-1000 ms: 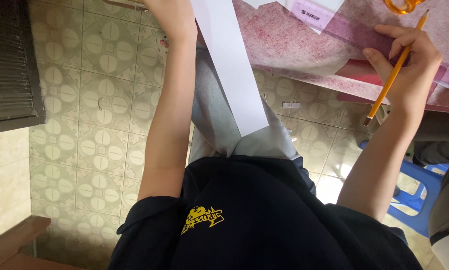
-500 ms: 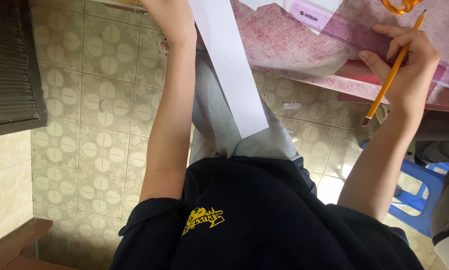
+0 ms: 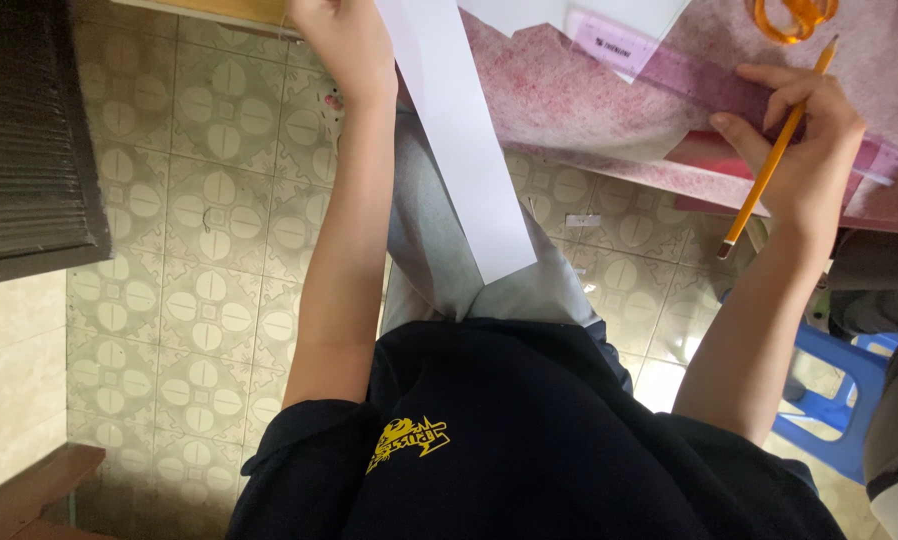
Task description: Marking lines on a paper template using a ruler and pencil
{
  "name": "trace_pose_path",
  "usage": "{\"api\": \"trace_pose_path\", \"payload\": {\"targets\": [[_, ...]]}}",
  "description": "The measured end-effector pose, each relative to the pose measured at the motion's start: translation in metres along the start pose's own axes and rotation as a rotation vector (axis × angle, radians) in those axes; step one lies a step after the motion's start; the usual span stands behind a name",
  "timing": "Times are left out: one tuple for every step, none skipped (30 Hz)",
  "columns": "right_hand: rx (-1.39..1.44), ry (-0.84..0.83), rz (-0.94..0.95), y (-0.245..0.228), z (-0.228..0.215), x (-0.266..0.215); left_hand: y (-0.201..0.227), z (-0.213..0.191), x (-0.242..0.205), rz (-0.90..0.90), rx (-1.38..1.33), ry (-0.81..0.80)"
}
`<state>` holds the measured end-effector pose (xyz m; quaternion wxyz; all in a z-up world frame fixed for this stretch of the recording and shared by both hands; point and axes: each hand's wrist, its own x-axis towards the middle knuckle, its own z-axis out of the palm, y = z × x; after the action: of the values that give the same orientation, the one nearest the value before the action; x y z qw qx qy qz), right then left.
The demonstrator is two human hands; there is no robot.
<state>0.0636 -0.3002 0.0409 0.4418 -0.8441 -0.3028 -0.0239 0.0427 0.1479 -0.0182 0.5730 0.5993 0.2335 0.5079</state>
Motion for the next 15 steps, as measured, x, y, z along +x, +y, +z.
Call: {"api": "trace_pose_path", "payload": {"targets": [[-0.003,-0.001,0.01,-0.002,0.0,0.002,-0.008,0.005,0.001,0.009,0.001,0.004],[-0.004,0.001,0.003,0.004,0.0,0.002,-0.009,0.005,0.001,0.014,-0.002,0.007],[0.002,0.005,-0.002,0.009,0.001,0.001,-0.01,0.005,0.001,0.004,0.013,0.013],[0.009,0.009,-0.008,0.015,0.001,-0.001,-0.01,0.005,0.0,-0.006,0.028,0.018],[0.008,0.009,-0.01,0.012,0.001,-0.001,-0.006,0.004,-0.002,-0.005,0.027,0.02],[0.007,0.007,0.013,0.009,0.0,0.0,-0.001,0.004,-0.003,-0.009,-0.043,-0.001],[0.006,0.008,0.037,0.006,0.0,-0.001,0.003,0.004,-0.004,-0.013,-0.114,-0.025],[0.005,0.01,0.035,0.003,0.0,0.0,0.008,0.003,-0.005,-0.011,-0.117,-0.026],[0.011,0.01,0.037,0.001,0.001,0.001,0.013,0.002,-0.006,-0.018,-0.122,-0.043],[0.018,0.01,0.04,-0.001,0.001,0.002,0.018,0.0,-0.006,-0.025,-0.127,-0.061],[0.018,0.011,0.037,-0.002,0.001,0.002,0.025,0.0,-0.007,-0.022,-0.128,-0.059],[0.014,0.006,0.026,-0.003,0.001,0.002,0.033,0.001,-0.007,-0.007,-0.121,-0.08],[0.009,0.004,0.012,-0.004,0.001,0.004,0.041,0.003,-0.006,0.01,-0.115,-0.101],[0.01,0.007,0.006,0.0,0.001,0.003,0.039,0.001,-0.007,0.016,-0.118,-0.099],[0.011,0.015,0.03,0.004,0.001,0.002,0.036,-0.001,-0.006,0.046,-0.145,-0.15]]}}
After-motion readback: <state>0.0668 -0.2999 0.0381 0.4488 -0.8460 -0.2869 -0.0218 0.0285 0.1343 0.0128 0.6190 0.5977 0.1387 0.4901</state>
